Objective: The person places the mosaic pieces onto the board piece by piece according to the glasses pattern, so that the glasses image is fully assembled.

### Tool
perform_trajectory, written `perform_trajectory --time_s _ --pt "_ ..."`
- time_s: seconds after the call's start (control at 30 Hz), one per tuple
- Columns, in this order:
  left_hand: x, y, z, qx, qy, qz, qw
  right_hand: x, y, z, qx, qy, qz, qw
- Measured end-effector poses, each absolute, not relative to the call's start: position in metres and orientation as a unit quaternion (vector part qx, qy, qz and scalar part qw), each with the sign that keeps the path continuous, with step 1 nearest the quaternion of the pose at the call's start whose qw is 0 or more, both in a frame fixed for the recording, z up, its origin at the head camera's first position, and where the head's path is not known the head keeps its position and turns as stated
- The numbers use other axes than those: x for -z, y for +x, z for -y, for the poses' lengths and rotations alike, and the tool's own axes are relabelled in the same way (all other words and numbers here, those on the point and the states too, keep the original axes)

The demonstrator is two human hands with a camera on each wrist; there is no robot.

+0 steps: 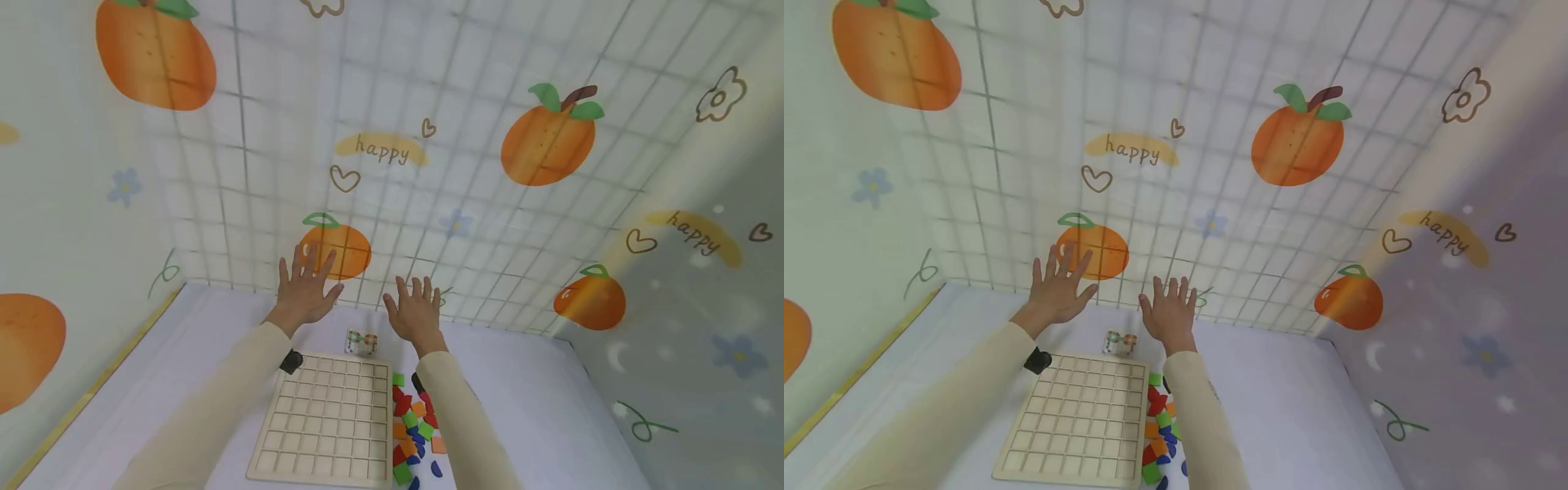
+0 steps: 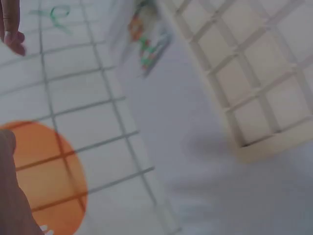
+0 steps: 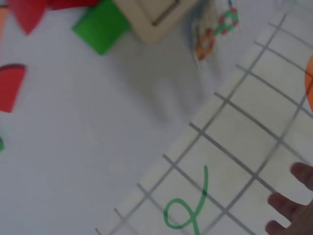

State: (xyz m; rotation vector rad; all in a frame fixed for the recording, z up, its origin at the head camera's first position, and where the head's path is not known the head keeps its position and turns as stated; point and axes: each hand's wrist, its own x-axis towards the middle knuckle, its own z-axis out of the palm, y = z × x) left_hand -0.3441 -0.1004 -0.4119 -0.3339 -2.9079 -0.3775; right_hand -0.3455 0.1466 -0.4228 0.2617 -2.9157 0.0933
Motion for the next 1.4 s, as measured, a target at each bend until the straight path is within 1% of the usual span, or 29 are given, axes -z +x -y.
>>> perform_trajectory --time_s 0.2,0.33,0.47,0.57,0.63,0.73,0.8,1.03,1.1,1.17,1.27,1.4 --pt "0.442 -0.315 0.123 0.126 -0.148 0.978 0.079 0.451 -0.316 -0.171 -0.049 0.156 0.980 0.115" --pt "0.472 -0.287 0.140 0.133 -0.162 0.977 0.045 0.475 -0.291 -0.196 -0.048 0.168 0.979 0.101" --pt "0.497 -0.259 0.154 0.141 -0.173 0.975 -0.018 0.492 -0.269 -0.219 -0.065 0.131 0.989 0.032" --pt "0.504 -0.238 0.160 0.168 -0.173 0.967 -0.076 0.498 -0.258 -0.231 -0.090 0.101 0.991 -0.021" --pt "0.508 -0.227 0.163 0.186 -0.167 0.962 -0.111 0.500 -0.253 -0.235 -0.106 0.092 0.989 -0.041" --pt "0.515 -0.218 0.165 0.194 -0.155 0.959 -0.135 0.503 -0.250 -0.238 -0.134 0.095 0.985 -0.052" --pt "0.520 -0.215 0.166 0.202 -0.149 0.959 -0.135 0.505 -0.249 -0.239 -0.158 0.101 0.981 -0.052" --pt "0.530 -0.209 0.168 0.199 -0.146 0.964 -0.104 0.506 -0.246 -0.234 -0.261 0.104 0.957 -0.069" --pt "0.530 -0.208 0.168 0.195 -0.148 0.965 -0.095 0.506 -0.245 -0.233 -0.276 0.102 0.953 -0.066" --pt "0.531 -0.208 0.168 0.190 -0.147 0.967 -0.087 0.506 -0.245 -0.231 -0.290 0.103 0.950 -0.050" --pt "0.532 -0.209 0.167 0.193 -0.147 0.967 -0.078 0.508 -0.245 -0.226 -0.305 0.122 0.945 -0.006" --pt "0.535 -0.210 0.167 0.192 -0.143 0.968 -0.080 0.512 -0.245 -0.215 -0.322 0.161 0.931 0.055"
